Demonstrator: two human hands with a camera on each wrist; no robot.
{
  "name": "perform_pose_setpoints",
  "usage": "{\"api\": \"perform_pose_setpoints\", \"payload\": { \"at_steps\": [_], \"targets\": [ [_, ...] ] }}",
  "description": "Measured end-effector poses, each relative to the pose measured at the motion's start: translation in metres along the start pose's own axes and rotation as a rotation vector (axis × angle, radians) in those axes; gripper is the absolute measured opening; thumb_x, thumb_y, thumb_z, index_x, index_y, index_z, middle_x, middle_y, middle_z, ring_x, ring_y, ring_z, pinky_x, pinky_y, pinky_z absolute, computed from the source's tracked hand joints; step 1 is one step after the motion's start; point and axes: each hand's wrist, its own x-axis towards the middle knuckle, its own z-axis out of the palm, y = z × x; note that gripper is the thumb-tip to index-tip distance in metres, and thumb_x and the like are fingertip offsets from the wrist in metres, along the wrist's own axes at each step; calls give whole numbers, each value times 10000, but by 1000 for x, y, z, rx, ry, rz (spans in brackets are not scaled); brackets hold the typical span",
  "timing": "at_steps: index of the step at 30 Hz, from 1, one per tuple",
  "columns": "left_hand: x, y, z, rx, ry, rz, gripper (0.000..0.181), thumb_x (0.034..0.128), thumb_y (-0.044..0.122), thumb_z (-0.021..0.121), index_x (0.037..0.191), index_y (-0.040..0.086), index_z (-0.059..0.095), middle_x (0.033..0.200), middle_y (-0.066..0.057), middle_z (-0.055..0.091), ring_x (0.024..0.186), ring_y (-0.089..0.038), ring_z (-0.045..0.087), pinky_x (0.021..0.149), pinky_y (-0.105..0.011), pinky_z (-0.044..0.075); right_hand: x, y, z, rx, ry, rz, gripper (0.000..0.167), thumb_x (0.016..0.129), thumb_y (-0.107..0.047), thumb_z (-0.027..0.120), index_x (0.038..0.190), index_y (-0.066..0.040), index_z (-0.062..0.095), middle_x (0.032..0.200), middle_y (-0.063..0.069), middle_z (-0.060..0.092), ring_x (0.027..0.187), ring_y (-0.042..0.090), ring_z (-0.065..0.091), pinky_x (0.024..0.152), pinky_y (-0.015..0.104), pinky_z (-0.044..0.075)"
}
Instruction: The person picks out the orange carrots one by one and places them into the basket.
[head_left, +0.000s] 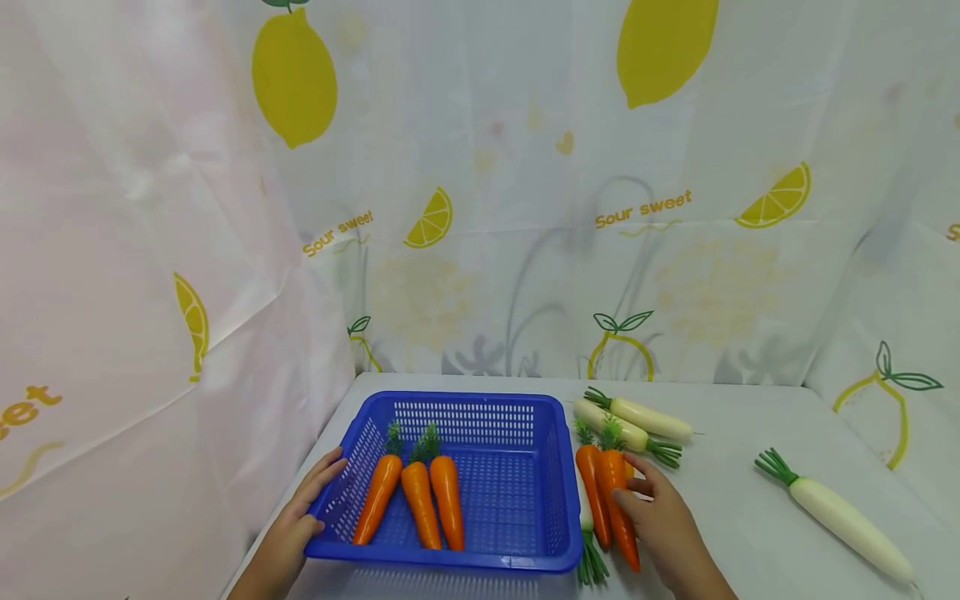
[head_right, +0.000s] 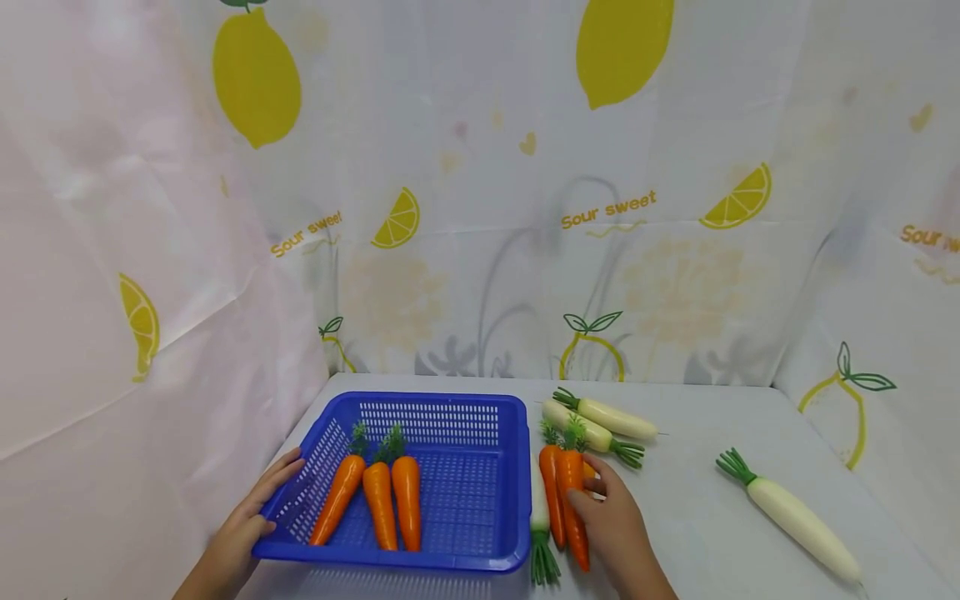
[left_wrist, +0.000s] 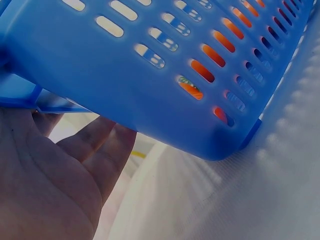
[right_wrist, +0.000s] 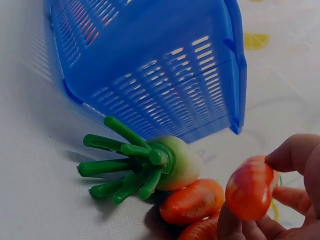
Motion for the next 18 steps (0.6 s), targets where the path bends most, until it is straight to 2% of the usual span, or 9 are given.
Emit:
{"api": "perform_pose_setpoints", "payload": {
  "at_steps": [5,12,18],
  "targets": [
    [-1,-1,0,-11,-5,11,894,724,-133,403,1589,89,396,1762,-19,86,1610,-429,-100,1156,-822,-38,-2,-1,0,120,-29,-22,690,1001,-141,581,1632,-98,303,1472,341,406,1161,367,610,819,397,598],
    [-4,-3,-1,-15,-22,83,872,728,-137,370,1578,57,399,1758,-36,91,1605,-416,-106,1168,-801,-69,-3,0,0,245,-38,-23,746,1016,-122,555,1677,-151,211,1512,319,404,1124,251,615,825,357,570],
    [-2,-2,-1,-4,-12,40,873,739,-129,384,1585,82,396,1761,-21,87,1607,-431,-104,1154,-821,-58,-6,-2,1,317,-52,-39,739,1033,-141,556,1680,-148,198,1419,298,553,1126,251,662,875,376,587]
  ]
}}
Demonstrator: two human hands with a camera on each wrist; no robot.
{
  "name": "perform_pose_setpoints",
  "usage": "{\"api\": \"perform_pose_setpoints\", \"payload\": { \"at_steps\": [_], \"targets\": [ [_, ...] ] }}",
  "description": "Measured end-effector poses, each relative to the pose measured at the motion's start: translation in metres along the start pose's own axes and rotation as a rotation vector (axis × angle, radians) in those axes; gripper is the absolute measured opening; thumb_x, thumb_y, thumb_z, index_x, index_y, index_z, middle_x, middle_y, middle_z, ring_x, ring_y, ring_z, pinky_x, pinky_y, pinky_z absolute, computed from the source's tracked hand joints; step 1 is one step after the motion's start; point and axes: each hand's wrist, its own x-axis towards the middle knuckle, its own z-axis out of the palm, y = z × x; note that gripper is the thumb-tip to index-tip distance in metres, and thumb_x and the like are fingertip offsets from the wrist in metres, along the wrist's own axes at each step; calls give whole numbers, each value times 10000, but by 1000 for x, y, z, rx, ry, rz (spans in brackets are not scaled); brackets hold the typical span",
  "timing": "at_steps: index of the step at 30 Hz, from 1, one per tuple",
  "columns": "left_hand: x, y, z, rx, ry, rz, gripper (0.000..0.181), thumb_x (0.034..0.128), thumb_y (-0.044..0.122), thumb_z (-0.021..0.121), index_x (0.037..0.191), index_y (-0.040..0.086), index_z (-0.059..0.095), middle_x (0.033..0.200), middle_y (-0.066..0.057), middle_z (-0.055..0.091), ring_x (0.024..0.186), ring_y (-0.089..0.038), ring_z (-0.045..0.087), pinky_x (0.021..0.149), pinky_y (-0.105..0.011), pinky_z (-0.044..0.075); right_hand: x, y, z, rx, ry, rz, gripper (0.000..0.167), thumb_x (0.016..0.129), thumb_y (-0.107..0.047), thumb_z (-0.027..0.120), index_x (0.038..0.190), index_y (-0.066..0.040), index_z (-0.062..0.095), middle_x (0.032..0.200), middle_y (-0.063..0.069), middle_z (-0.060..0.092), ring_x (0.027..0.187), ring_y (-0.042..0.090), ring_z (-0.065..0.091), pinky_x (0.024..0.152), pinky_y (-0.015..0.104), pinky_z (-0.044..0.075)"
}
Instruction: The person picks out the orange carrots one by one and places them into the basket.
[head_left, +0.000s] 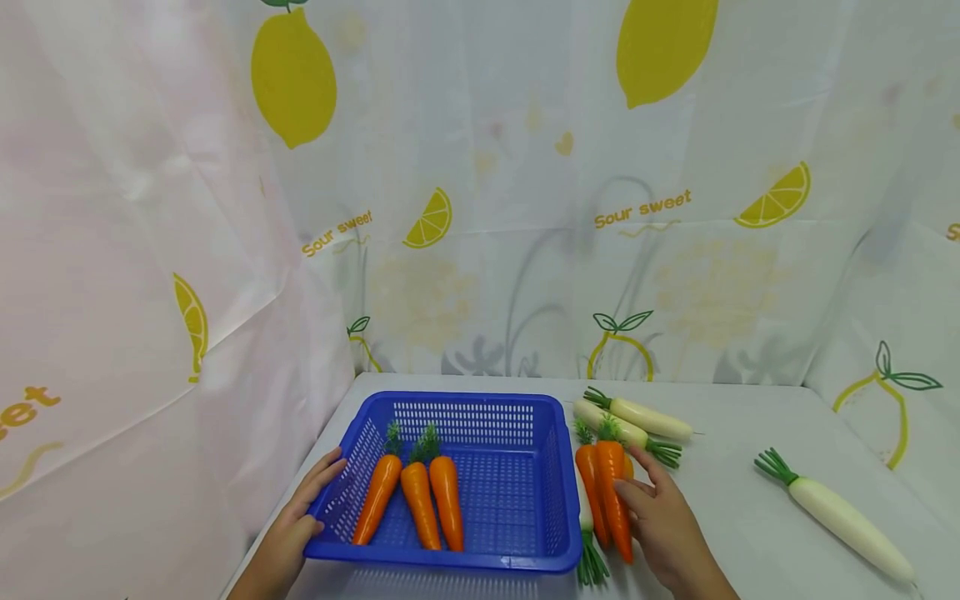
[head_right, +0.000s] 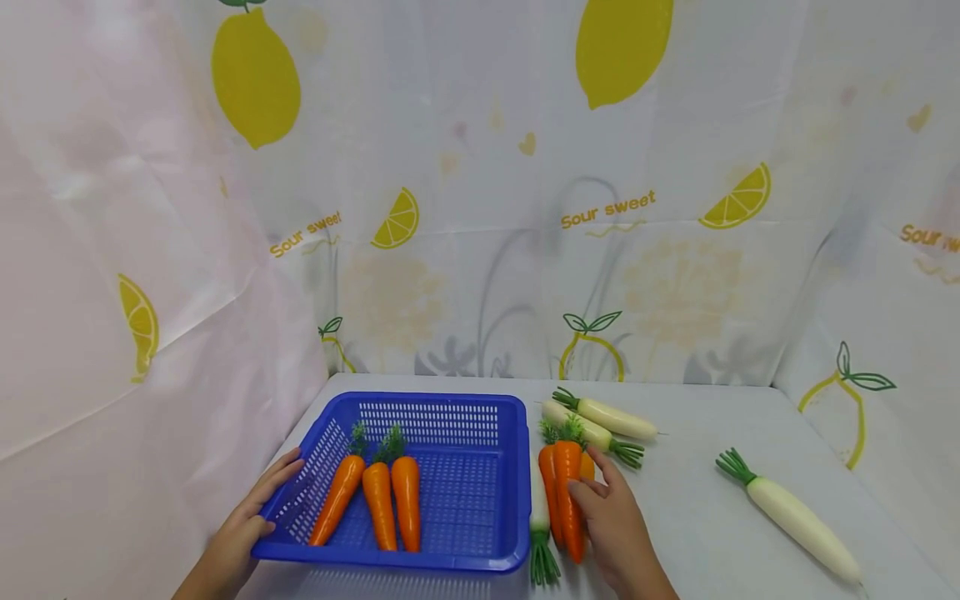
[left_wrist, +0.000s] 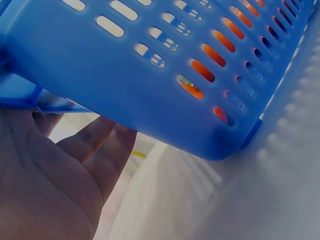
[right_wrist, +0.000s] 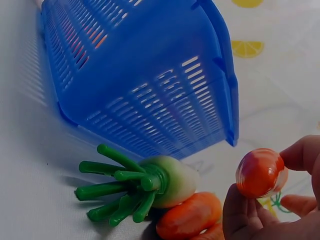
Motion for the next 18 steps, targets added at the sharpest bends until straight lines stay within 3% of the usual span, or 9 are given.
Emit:
{"api": "perform_pose_setpoints", "payload": {
  "at_steps": [8,18],
  "targets": [
    [0,2,1,9,10,-28,879,737,-125,392,1589,94,396,1764,-21,84,1610,-434,-90,1155,-826,-30,-1,-3,2,37,-11,10,732,1037,-145,551,1681,-162,202,1457,261,511,1193,247,617,940,400,579],
    [0,2,1,5,6,-18,868,749,-124,393,1585,109,406,1763,-1,89,1613,-418,-86,1161,-821,-28,-5,-8,4,78,-35,2,732,1034,-115,560,1673,-166,207,1336,199,512,1104,222,624,916,379,575]
  ]
}}
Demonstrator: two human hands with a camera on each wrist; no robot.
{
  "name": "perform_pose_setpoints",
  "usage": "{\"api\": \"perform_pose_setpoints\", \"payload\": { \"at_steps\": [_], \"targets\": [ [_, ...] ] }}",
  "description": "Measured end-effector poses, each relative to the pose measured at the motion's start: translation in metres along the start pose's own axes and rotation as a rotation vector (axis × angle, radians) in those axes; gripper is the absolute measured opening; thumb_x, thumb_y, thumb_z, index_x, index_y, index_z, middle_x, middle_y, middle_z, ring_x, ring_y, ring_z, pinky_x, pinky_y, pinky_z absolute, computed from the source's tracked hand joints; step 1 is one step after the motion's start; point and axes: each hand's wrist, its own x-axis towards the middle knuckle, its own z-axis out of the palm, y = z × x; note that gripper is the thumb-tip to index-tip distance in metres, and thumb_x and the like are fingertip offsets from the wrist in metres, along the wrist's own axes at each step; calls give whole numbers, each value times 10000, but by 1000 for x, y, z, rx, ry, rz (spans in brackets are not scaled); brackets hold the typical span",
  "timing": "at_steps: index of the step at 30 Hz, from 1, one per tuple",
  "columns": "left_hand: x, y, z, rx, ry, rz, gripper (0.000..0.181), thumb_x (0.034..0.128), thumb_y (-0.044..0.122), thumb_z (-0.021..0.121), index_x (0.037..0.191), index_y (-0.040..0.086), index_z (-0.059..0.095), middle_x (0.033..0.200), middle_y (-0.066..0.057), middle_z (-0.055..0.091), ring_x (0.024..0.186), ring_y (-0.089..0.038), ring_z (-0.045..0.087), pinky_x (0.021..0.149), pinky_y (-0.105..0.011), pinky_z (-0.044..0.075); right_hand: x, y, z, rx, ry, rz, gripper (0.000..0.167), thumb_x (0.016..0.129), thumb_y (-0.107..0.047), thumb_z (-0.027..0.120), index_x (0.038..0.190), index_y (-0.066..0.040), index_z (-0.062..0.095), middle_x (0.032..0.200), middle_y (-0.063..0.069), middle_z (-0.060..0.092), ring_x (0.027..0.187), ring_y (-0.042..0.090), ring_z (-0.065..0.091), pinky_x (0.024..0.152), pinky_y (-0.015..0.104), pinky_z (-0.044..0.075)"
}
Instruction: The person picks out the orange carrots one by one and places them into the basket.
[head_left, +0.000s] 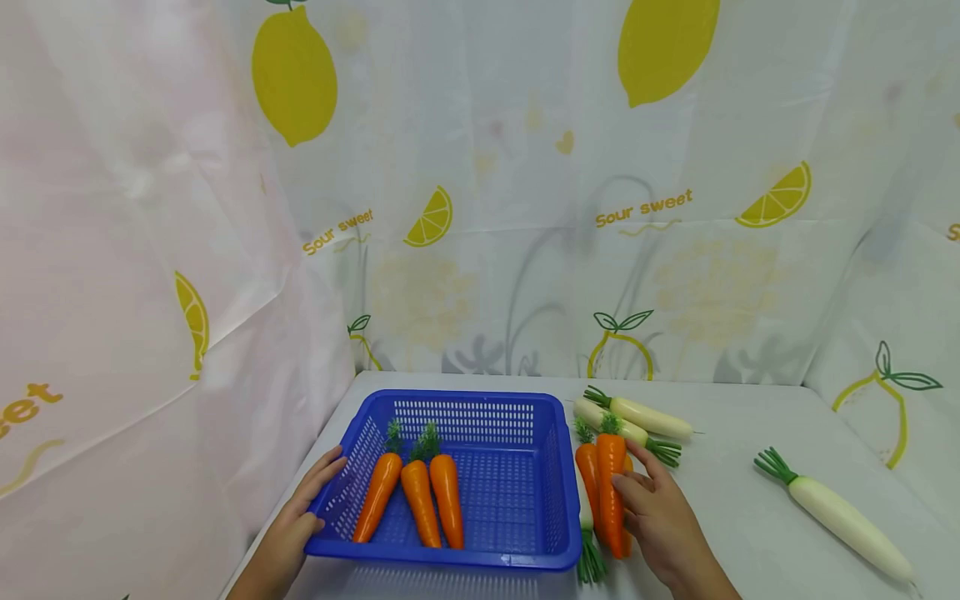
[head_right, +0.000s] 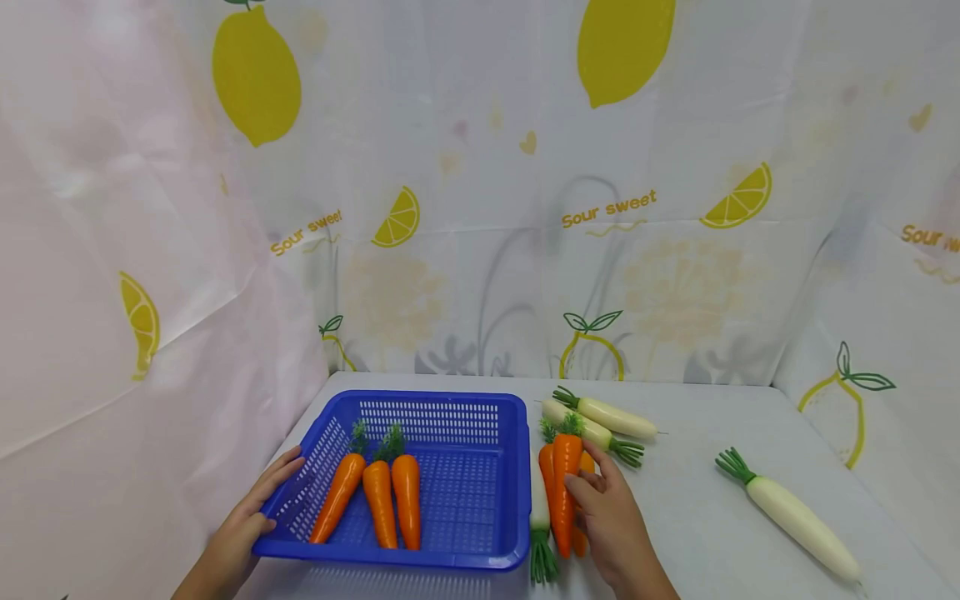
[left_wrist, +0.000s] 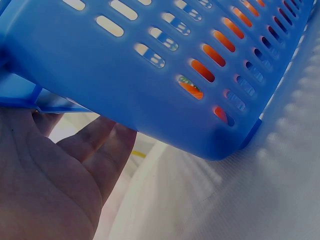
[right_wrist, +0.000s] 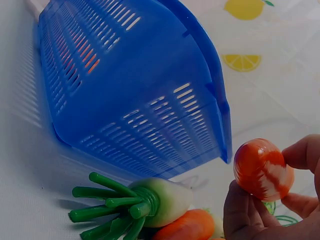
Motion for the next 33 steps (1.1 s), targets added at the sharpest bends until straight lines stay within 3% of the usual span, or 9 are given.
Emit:
{"api": "perform_pose_setpoints", "payload": {
  "at_steps": [12,23,33],
  "targets": [
    [0,1,1,35,8,7,869,749,-108,411,1587,122,415,1764,-18,96,1611,-441,-64,1150,-836,4,-4,-9,3,17,-22,-13,760,1042,-108,552,1684,-218,162,1439,246,411,1155,252,597,938,399,574],
    [-1,0,0,17,3,12,866,747,-114,406,1586,99,405,1764,-20,84,1610,-437,-83,1160,-822,-15,-14,-21,11,43,-45,-44,766,1019,-67,540,1667,-237,170,1491,276,432,1204,290,605,953,401,563],
    [2,-1,-1,57,1,-5,852,770,-99,419,1593,117,402,1768,-22,81,1616,-427,-79,1155,-829,-11,-22,-29,20,25,-43,-64,715,1024,-88,549,1641,-220,212,1381,244,492,1120,276,609,900,375,580]
  ]
}}
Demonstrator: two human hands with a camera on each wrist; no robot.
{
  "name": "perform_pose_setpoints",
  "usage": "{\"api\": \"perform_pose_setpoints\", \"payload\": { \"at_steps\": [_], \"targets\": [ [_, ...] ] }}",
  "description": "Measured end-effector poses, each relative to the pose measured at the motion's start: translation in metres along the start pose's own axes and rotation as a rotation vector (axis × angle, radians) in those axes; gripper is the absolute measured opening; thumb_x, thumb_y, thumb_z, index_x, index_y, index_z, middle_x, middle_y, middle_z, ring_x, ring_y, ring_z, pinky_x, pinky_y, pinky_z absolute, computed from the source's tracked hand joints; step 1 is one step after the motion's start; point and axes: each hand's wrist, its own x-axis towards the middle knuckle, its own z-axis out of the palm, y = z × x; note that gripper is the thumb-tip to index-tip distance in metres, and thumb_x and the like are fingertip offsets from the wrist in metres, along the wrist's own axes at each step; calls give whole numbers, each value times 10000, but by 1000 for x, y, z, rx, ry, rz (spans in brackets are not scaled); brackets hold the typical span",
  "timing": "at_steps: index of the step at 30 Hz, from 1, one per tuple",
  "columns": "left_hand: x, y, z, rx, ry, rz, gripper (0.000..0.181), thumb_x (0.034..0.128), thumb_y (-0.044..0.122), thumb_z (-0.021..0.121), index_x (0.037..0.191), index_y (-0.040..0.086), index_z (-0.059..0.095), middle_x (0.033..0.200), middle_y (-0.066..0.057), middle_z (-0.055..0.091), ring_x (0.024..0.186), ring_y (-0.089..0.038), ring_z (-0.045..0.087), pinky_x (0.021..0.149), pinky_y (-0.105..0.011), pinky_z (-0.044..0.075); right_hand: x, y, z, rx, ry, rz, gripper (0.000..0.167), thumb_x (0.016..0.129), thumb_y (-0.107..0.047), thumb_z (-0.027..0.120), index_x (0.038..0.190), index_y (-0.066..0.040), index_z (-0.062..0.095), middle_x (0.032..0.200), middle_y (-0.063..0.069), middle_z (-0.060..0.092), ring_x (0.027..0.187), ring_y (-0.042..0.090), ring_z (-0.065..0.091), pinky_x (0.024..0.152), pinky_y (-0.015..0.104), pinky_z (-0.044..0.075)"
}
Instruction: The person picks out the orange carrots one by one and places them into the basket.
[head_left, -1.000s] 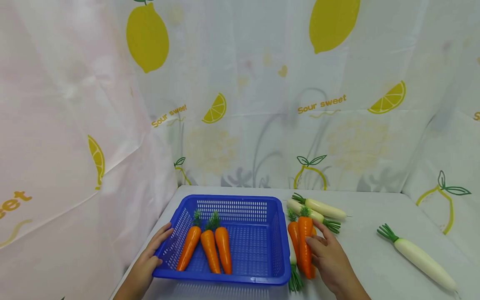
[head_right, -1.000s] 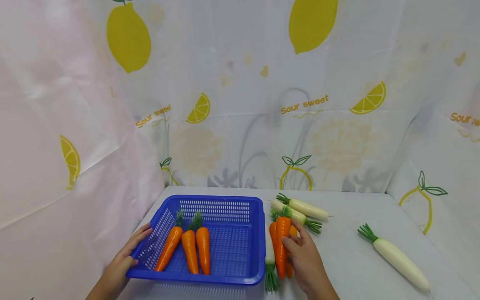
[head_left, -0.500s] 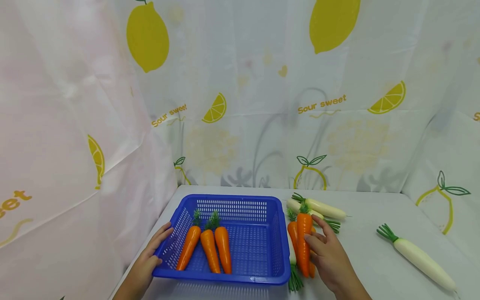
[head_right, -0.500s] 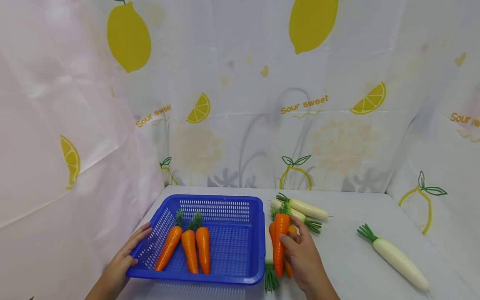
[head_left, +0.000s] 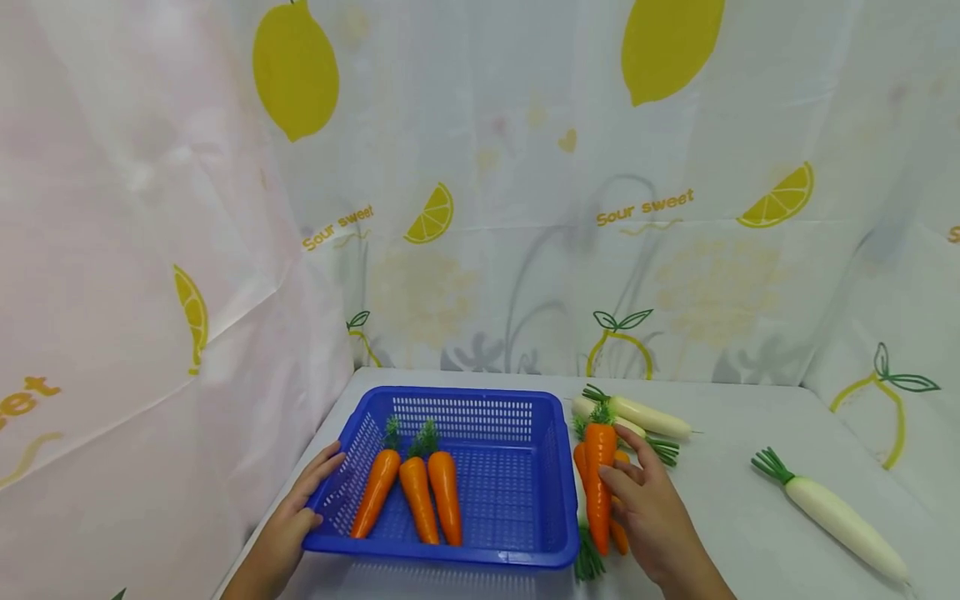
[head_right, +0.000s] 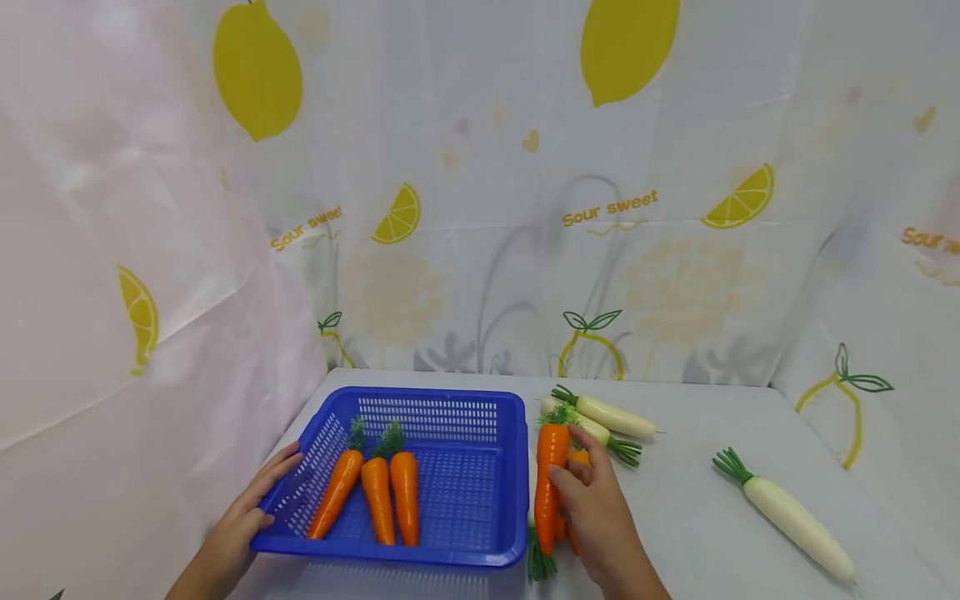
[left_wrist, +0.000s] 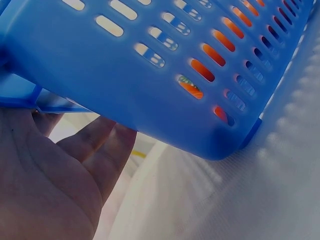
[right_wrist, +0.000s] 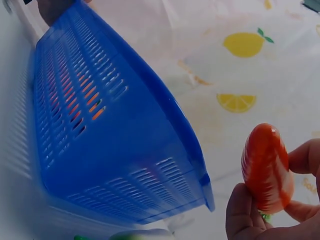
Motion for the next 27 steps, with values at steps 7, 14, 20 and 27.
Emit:
{"api": "perform_pose_setpoints", "payload": {
  "at_steps": [7,14,20,27],
  "targets": [
    [1,2,-1,-10,2,-17,858,767,-108,415,1598,106,392,1770,-28,70,1614,-435,-83,1153,-829,9,-4,-5,6,-25,-9,-7,699,1021,-81,546,1626,-225,227,1391,254,542,1090,279,631,885,390,592],
    [0,3,-1,6,-5,-34,861,769,-101,421,1604,105,377,1771,-28,60,1614,-437,-83,1154,-826,19,-6,-7,14,-28,-38,-11,703,1012,-112,590,1608,-212,232,1417,269,533,1098,308,663,890,393,598],
    [1,4,0,17,-9,-39,859,772,-95,426,1605,110,375,1771,-42,61,1614,-441,-78,1152,-828,17,-5,-10,23,7,-56,-12,691,993,-74,599,1585,-226,275,1395,259,546,1122,325,661,909,386,591],
    [0,1,0,11,-2,-22,854,772,-96,426,1601,106,386,1770,-40,69,1614,-438,-75,1156,-826,13,-1,-7,35,-14,-91,-22,705,1006,-98,603,1605,-222,252,1393,266,540,1158,330,651,977,474,589]
  ]
}}
